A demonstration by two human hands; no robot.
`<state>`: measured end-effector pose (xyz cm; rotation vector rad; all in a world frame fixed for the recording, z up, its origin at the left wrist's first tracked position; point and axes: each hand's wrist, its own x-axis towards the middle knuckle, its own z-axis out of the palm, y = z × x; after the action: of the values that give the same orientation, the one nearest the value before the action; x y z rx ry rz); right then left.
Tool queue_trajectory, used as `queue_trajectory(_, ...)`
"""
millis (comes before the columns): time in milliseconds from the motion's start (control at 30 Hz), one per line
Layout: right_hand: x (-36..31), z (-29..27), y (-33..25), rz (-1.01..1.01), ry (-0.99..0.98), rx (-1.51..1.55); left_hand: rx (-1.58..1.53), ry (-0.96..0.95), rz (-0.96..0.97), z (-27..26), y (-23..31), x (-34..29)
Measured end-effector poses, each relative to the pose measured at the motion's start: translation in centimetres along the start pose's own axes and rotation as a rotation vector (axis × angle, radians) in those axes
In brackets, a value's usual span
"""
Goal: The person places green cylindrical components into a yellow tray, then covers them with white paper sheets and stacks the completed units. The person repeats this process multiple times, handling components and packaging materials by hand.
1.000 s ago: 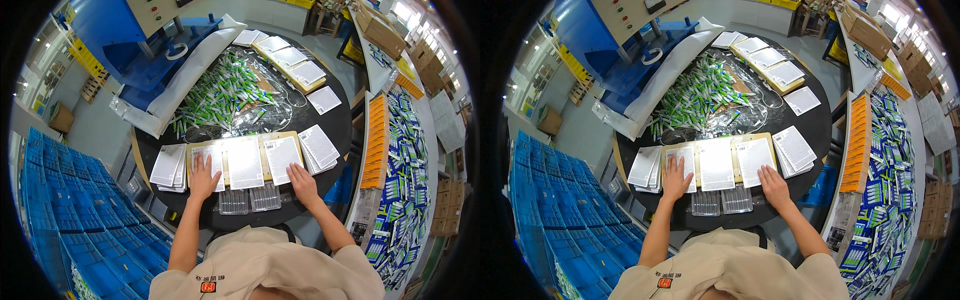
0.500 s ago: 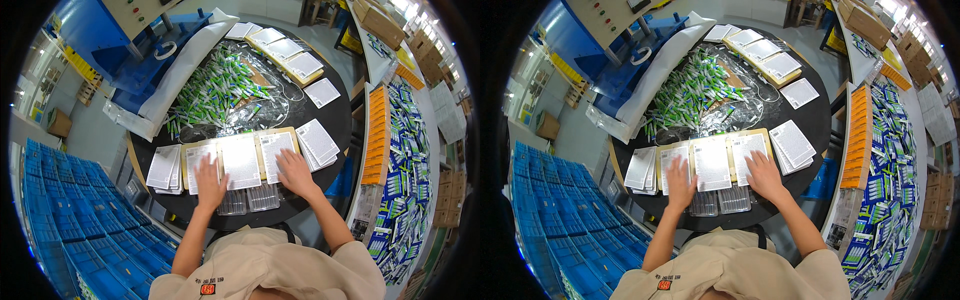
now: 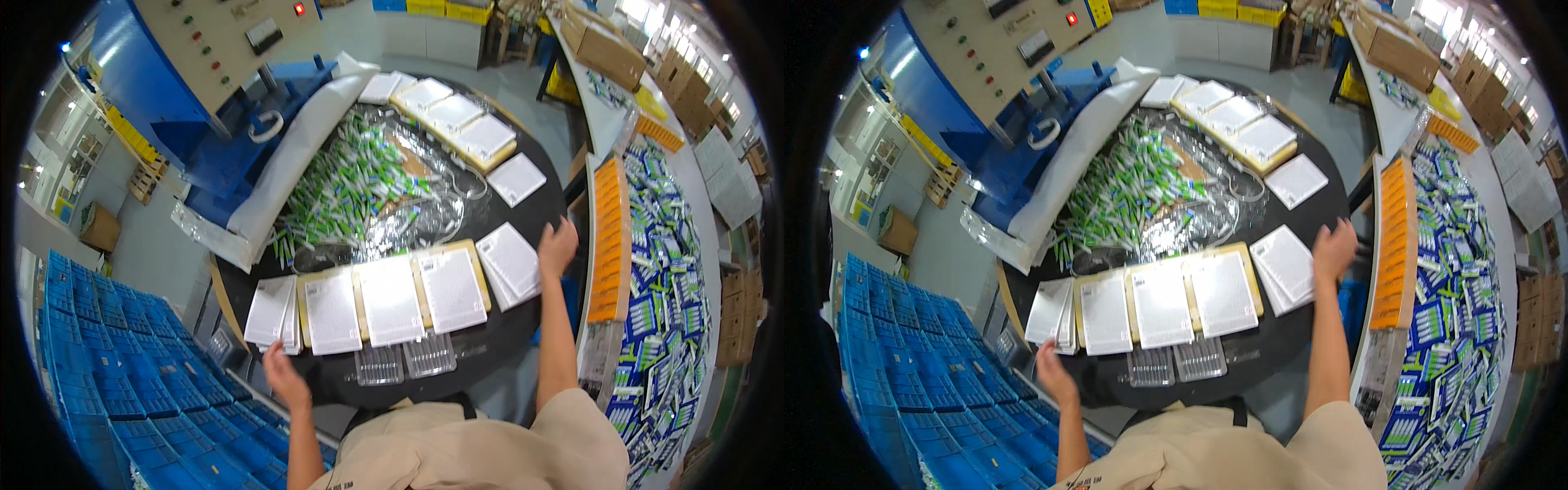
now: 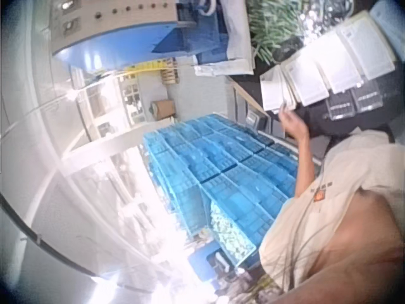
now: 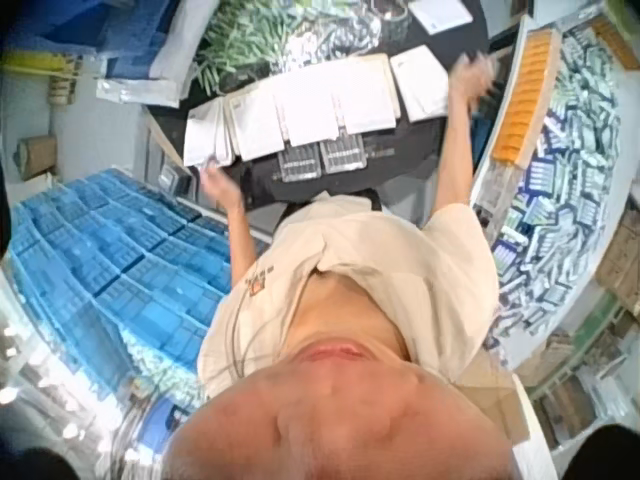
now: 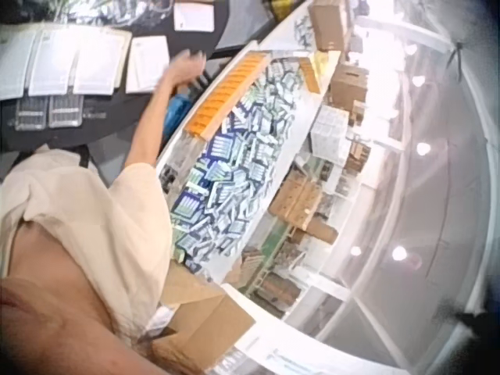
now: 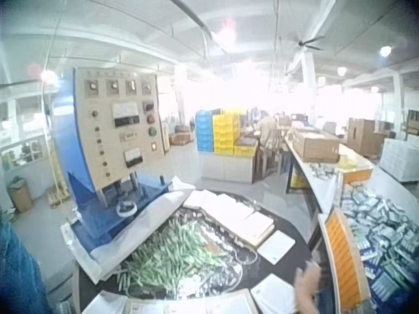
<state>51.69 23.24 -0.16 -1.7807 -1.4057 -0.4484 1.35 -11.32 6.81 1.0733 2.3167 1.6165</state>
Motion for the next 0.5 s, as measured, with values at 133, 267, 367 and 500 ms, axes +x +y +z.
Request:
queue_trajectory(133,-1.7,4.6,12.6,1.232,-0.538,0.691,-0.446,0.371,-0.572,-4.4,-9.4,-2.3)
queue_trajectory(267,-4.4,4.3,15.6,1.235,-0.452,0.731,-0.558,0.602,-0.951,-5.2,-18.2,-7.4)
queue_trajectory(367,-7.1,1.1,13.3,1.299,-0.389,0.825,-0.606,0.669,-1.066,-5.4,-21.9,-10.2)
queue_trajectory(500,-15.2,-6.1,9.1,1.330,-0.407,0.902,-0.607,0.698,-1.182,-4.8,-24.3,-12.4)
